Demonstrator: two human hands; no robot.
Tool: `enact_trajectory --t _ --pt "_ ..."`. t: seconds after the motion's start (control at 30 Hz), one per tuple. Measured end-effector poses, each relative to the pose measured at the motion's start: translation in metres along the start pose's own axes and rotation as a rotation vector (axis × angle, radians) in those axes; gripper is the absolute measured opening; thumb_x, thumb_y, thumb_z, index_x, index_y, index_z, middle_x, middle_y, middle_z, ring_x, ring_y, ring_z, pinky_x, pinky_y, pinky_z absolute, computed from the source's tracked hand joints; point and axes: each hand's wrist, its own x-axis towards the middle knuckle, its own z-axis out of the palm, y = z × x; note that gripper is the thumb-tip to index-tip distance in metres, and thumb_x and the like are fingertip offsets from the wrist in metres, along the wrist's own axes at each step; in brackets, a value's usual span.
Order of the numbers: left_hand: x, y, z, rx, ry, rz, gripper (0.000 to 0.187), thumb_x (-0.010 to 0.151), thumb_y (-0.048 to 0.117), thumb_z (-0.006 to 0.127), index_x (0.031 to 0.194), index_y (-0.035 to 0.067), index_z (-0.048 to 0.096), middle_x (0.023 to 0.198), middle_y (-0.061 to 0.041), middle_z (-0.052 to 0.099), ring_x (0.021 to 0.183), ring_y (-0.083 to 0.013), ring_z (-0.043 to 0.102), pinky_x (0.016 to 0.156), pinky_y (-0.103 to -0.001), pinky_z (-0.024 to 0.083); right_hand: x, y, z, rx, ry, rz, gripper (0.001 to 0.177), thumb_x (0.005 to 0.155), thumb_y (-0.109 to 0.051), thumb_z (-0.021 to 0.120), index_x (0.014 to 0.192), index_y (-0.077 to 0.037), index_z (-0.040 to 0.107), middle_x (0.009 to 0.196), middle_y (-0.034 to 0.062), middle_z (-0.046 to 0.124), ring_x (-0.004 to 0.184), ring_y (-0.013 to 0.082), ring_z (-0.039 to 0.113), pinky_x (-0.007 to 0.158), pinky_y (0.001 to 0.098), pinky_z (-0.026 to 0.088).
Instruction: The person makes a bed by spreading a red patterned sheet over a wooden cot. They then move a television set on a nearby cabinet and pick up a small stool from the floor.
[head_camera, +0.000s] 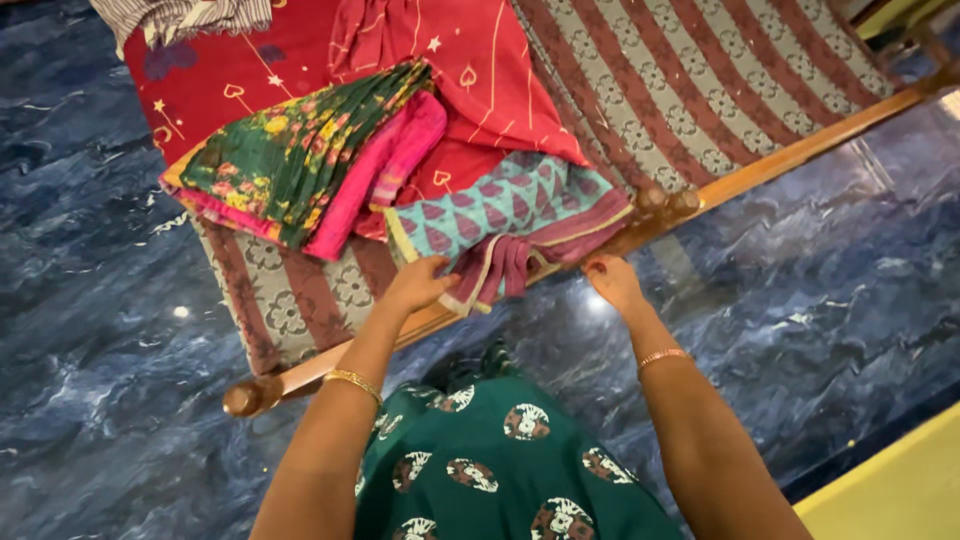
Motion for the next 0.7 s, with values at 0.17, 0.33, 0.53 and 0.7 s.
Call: enact_trajectory --t 0.17,0.33,0.53,0.7 --pt "0.046 0.021 0.002 -0.032 -0.033 -0.019 0.062 0.084 0.051 0.07 0.131 0.01 0.068 0.127 -0.019 0.071 0.118 -0.0358 0.067 0.1 -0.043 0.052 0.076 -0.009 0.004 -0.013 -0.034 -0.099 0.027 0.087 -0.026 0.067 0.103 -0.006 0.075 0.096 0.0193 0.075 0.094 0.0368 0.072 0.081 0.0457 0.057" --pt "0.113 0.019 0.001 -0.137 -0.012 -0.096 0.067 0.082 0.051 0.072 0.135 0.011 0.064 0.128 -0.018 0.068 0.117 -0.0357 0.066 0.1 -0.043 0.051 0.155 -0.035 0.018 -0.012 -0.13 -0.22 0.027 0.087 -0.027 0.067 0.101 -0.007 0.076 0.096 0.019 0.076 0.093 0.0374 0.073 0.082 0.0456 0.057" --pt "0.161 0.033 0.022 -0.21 -0.107 -0.218 0.067 0.084 0.053 0.068 0.137 0.012 0.064 0.117 -0.02 0.074 0.106 -0.0334 0.072 0.092 -0.042 0.056 0.248 -0.038 0.045 -0.156 -0.214 -0.285 0.03 0.086 -0.029 0.069 0.103 -0.005 0.075 0.1 0.0199 0.075 0.097 0.0377 0.072 0.086 0.0469 0.056" --pt "0.164 0.029 0.021 -0.306 0.052 -0.157 0.058 0.087 0.047 0.071 0.131 0.009 0.065 0.118 -0.019 0.072 0.102 -0.0325 0.072 0.087 -0.042 0.056 0.334 -0.041 0.111 -0.203 -0.388 -0.209 0.035 0.081 -0.032 0.072 0.107 -0.008 0.076 0.104 0.0191 0.075 0.1 0.0377 0.071 0.09 0.0481 0.055"
